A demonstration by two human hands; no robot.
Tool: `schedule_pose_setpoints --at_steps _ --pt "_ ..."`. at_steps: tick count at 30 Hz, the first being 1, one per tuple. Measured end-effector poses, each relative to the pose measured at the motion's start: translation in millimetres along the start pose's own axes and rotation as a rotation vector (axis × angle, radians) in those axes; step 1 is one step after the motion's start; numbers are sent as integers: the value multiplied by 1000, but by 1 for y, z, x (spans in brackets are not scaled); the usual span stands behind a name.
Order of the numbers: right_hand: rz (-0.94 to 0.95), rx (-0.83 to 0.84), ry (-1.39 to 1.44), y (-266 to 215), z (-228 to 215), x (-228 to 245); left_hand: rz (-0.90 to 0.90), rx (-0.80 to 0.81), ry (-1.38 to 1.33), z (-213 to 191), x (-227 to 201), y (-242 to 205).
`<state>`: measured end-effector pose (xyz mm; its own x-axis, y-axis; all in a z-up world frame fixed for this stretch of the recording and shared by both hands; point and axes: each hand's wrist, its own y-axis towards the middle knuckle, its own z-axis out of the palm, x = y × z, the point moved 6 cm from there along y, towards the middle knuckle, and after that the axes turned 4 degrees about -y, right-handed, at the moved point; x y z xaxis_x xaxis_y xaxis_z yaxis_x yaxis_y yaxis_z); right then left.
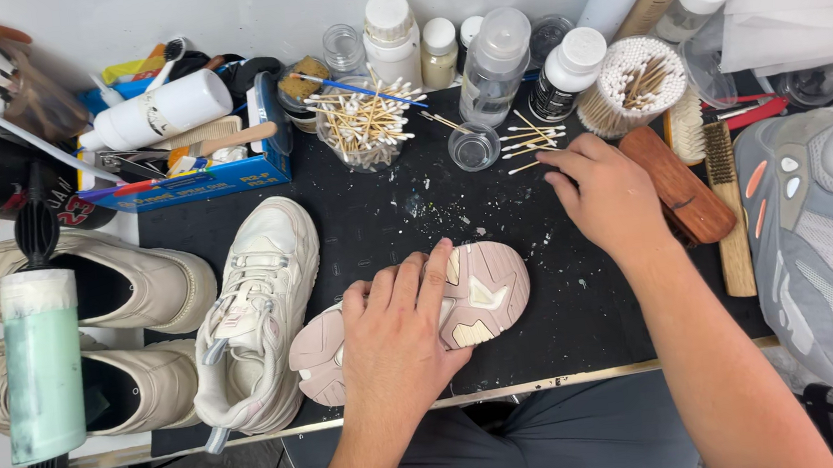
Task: The person cleans a white sneaker using a cotton swab. They meticulously scrub the upper side and the sole of the shoe, repeatedly dipping the swab into a small container of liquid to maintain moisture. The person rotates the shoe to access different areas of the sole and upper.
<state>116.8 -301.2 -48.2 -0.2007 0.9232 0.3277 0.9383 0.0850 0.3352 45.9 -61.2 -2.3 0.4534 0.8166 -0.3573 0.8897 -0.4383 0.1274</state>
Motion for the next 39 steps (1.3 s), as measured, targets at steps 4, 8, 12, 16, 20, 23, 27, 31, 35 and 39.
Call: schedule_pose_setpoints --at_steps 4,8,12,16,20,23,27,31,35,39 --pt "-10 7 -21 4 22 -4 4 -6 2 -1 -1 -1" --pt "-126 -28 -151 6 30 12 9 -31 9 -2 -1 -2" --pt "-150 -107 -29 -6 25 23 10 -43 -12 -2 -2 -1" --pt "95 -131 383 -4 21 10 3 -16 2 1 -1 0" --pt "100 -141 564 16 16 18 -6 18 14 1 -1 2" --pt "54 -158 559 34 15 30 -5 7 -1 0 -2 2" --pt "119 -114 549 43 26 34 0 -16 -9 0 -1 1" --pt "11 -146 320 42 31 37 6 -14 -14 2 1 1" --pt "1 -129 286 36 36 31 -2 14 -9 2 2 2" --pt "69 -167 395 23 38 17 -11 26 -17 2 2 4"
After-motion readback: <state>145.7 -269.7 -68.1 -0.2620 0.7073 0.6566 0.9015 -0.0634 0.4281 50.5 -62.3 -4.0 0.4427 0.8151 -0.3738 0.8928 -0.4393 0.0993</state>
